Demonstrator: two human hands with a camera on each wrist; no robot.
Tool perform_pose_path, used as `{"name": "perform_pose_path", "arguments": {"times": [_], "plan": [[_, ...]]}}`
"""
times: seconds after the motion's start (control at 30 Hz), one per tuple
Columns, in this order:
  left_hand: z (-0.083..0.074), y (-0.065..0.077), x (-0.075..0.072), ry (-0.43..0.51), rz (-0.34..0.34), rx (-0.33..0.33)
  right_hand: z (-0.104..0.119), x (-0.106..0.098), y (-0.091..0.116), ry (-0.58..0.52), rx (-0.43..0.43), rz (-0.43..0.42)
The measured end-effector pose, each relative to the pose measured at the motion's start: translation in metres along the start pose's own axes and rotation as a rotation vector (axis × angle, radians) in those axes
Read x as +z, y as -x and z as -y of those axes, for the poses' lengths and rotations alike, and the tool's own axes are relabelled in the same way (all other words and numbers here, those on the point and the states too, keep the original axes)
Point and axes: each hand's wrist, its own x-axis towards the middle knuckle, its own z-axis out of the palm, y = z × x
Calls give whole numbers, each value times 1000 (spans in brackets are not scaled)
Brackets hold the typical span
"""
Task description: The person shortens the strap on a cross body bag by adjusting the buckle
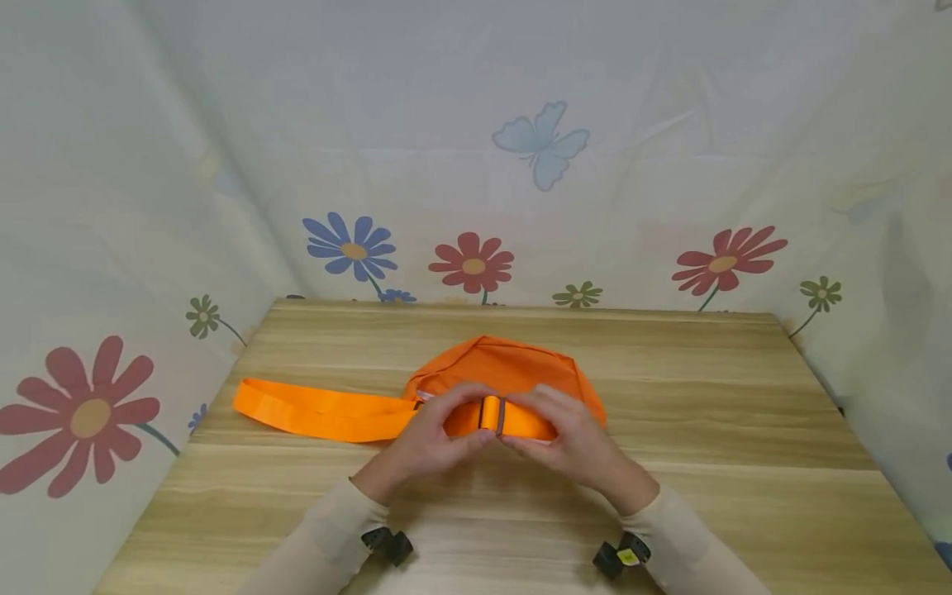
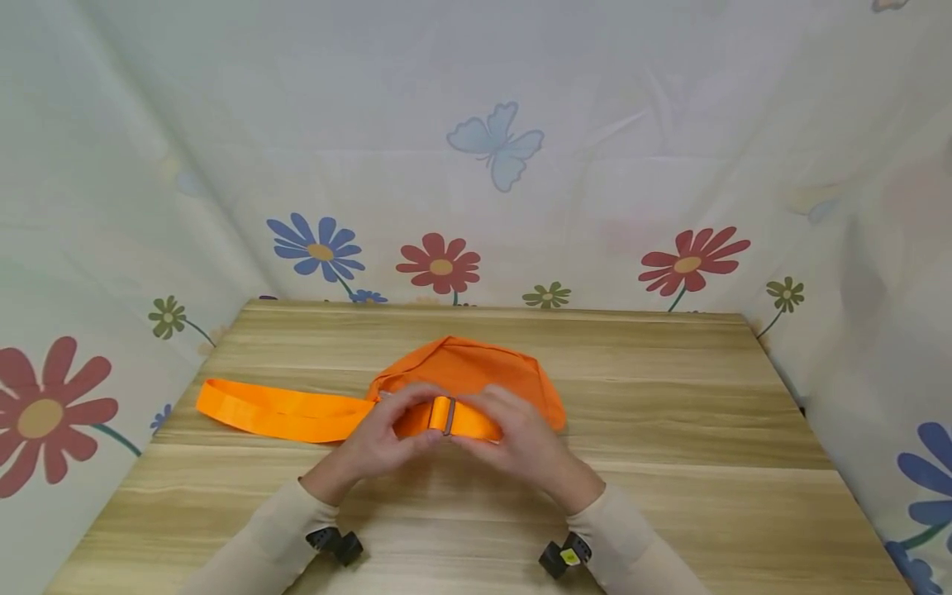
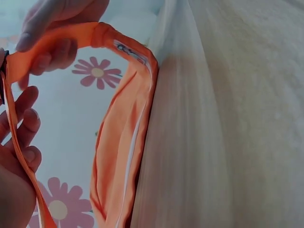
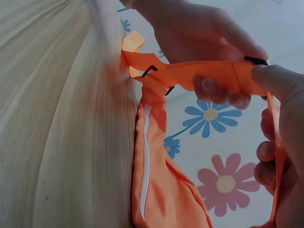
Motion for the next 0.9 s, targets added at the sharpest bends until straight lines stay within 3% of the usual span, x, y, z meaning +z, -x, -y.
{"name": "perform_pose_path", "arguments": {"times": [0.2,0.37,0.6,0.77,0.9], "plan": [[1,4,-7,-20,-58,-13,-5,-5,6,98,4,-34],[3,3,-6,18,-30,-1,-9,-5,7,66,-42,-46],[1,-1,-1,32,4,33,-3,0,4,13,8,-14],[0,-5,1,26,38,42,3,-2,0,36,1,24],[0,-5,-2,9,26,46,2,-5,1,60,29,50]]}}
